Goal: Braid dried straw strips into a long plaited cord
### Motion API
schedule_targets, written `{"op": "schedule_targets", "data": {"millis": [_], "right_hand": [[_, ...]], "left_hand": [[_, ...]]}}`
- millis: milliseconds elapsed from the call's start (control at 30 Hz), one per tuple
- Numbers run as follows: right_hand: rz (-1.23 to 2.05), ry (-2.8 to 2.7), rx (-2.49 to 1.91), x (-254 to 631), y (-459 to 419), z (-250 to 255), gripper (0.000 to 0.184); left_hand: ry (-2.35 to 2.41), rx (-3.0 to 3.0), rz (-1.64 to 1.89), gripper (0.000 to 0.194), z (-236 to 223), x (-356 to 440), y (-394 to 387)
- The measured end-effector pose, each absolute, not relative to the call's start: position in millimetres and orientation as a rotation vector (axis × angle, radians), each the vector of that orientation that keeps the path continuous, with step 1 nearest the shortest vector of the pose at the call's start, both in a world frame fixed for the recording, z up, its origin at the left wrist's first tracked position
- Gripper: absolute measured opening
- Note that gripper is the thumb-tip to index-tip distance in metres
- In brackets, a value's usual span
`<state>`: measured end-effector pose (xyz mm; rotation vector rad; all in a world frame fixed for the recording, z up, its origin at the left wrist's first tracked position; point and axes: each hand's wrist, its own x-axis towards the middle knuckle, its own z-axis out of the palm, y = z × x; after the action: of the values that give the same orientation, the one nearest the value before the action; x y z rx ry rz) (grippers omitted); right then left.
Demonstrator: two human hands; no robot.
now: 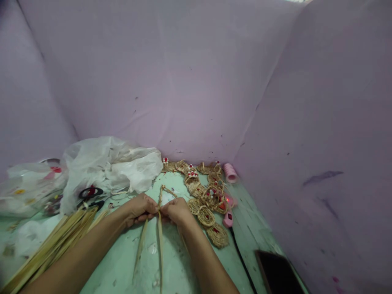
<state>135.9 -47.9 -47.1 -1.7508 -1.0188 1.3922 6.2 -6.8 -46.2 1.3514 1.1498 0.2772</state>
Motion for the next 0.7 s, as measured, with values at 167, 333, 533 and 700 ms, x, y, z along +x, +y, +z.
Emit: {"op": "schedule_targets", "data": {"millis": [167, 333, 533, 700], "right_hand": [[1.423, -1.036, -1.662, 136, -50, -49, 0.013], [1.313, -1.201, -1.759, 137, -46, -61, 0.012], [0.976, -1.519, -1.996, 142, -40, -61, 0.013], [0.745, -1.642, -2.102, 141, -42, -48, 0.012]], "left_hand": [[1.139, 1.353, 0.282, 0.008, -48, 5, -6], [1.131, 1.358, 0.285, 0.011, -48, 5, -6], [1.184, 1.399, 0.288, 0.014, -43, 10, -11], [1.202, 1.367, 0.359, 0.012, -40, 15, -13]]}}
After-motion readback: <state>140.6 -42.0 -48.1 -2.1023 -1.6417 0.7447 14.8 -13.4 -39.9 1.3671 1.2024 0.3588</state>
